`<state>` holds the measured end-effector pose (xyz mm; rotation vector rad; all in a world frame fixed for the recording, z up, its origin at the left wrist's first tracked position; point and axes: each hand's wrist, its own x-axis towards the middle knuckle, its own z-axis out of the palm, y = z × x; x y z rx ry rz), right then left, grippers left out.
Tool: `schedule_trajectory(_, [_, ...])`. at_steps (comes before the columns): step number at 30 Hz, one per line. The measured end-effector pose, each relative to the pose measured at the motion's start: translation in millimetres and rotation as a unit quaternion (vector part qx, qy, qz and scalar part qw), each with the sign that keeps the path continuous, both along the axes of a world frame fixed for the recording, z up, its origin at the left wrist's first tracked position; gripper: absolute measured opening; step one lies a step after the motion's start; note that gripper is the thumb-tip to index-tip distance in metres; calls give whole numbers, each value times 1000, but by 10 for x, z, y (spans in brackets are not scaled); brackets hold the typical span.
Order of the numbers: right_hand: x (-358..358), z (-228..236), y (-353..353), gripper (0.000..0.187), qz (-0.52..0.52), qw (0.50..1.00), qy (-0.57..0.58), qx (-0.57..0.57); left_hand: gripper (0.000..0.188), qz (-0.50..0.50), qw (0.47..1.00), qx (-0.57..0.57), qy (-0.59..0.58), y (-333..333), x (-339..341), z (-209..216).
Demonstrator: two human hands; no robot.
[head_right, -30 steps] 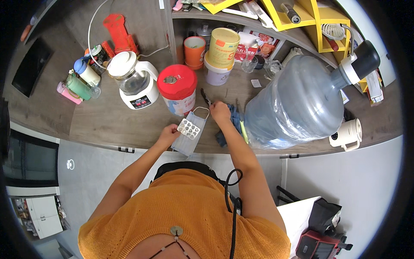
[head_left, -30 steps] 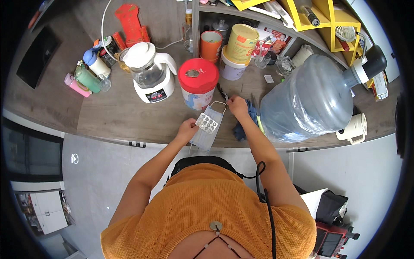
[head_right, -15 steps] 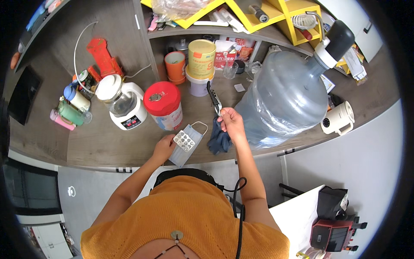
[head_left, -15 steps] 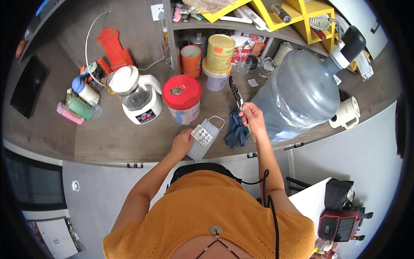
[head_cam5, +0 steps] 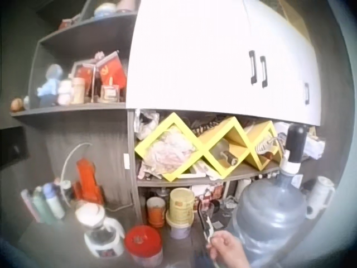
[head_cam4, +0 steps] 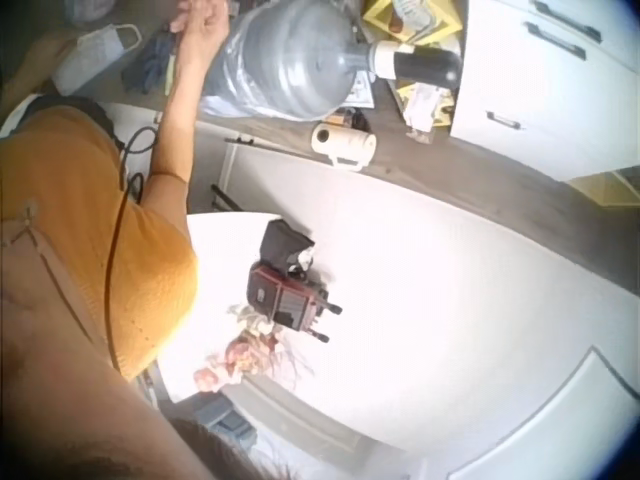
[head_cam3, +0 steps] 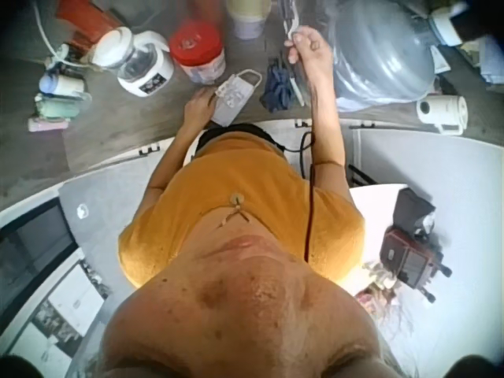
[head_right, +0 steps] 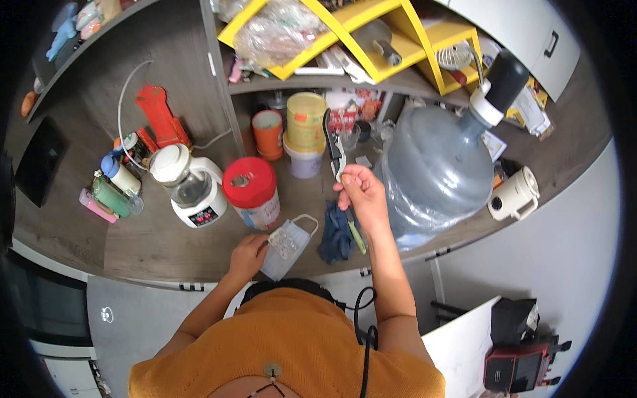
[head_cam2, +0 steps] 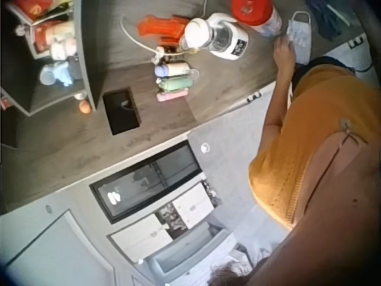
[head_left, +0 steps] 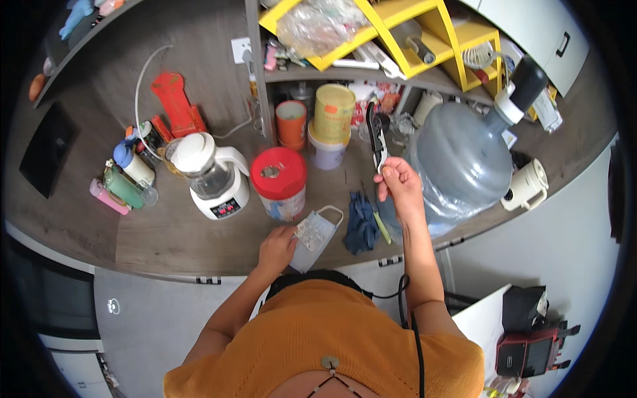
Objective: The person organizes various items on a counter, including a blue cloth, sunglasses, a small jar, and a blister pack. They also handle a plastic bag containing several small objects and examine a bottle with a pump.
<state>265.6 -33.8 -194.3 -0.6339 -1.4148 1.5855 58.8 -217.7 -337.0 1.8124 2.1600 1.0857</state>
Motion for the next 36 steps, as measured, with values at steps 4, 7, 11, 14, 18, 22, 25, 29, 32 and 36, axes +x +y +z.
schedule_trajectory(4, [-219, 222, 2, 15, 48, 998, 27, 23, 20, -7, 998, 50, -26, -18, 1, 199])
schedule_trajectory(7, [-479, 430, 24, 12, 85, 996, 24, 4, 17, -14, 994, 95, -48, -6, -6, 337])
schedule_trajectory(11, [-839, 593, 122, 14, 115, 993, 8, 8, 17, -6, 992, 97, -79, 11, -16, 469])
schedule_trajectory(14, [-1049, 555, 177, 15, 140, 988, 1, -62, 16, -13, 991, 96, -93, 16, -39, 454])
schedule_trajectory(18, [-1341, 574, 297, 12, 151, 985, 16, -84, 17, -18, 989, 108, -101, -9, -88, 405])
schedule_trajectory(22, [-1586, 703, 376, 12, 169, 981, 67, -71, 16, -18, 987, 102, -123, -18, -121, 431])
schedule_trajectory(25, [-1725, 842, 368, 12, 145, 982, 82, -88, 15, -21, 987, 94, -126, -22, -130, 466])
schedule_trajectory(29, [-1895, 819, 590, 11, 172, 972, 107, -119, 16, -21, 986, 102, -130, -15, -155, 394])
schedule_trajectory(32, [-2025, 905, 520, 18, 189, 950, 190, -163, 16, -21, 985, 98, -140, -14, -155, 384])
schedule_trajectory(36, [-1920, 890, 348, 40, 182, 943, 241, -142, 16, -37, 984, 125, -124, 7, -136, 364])
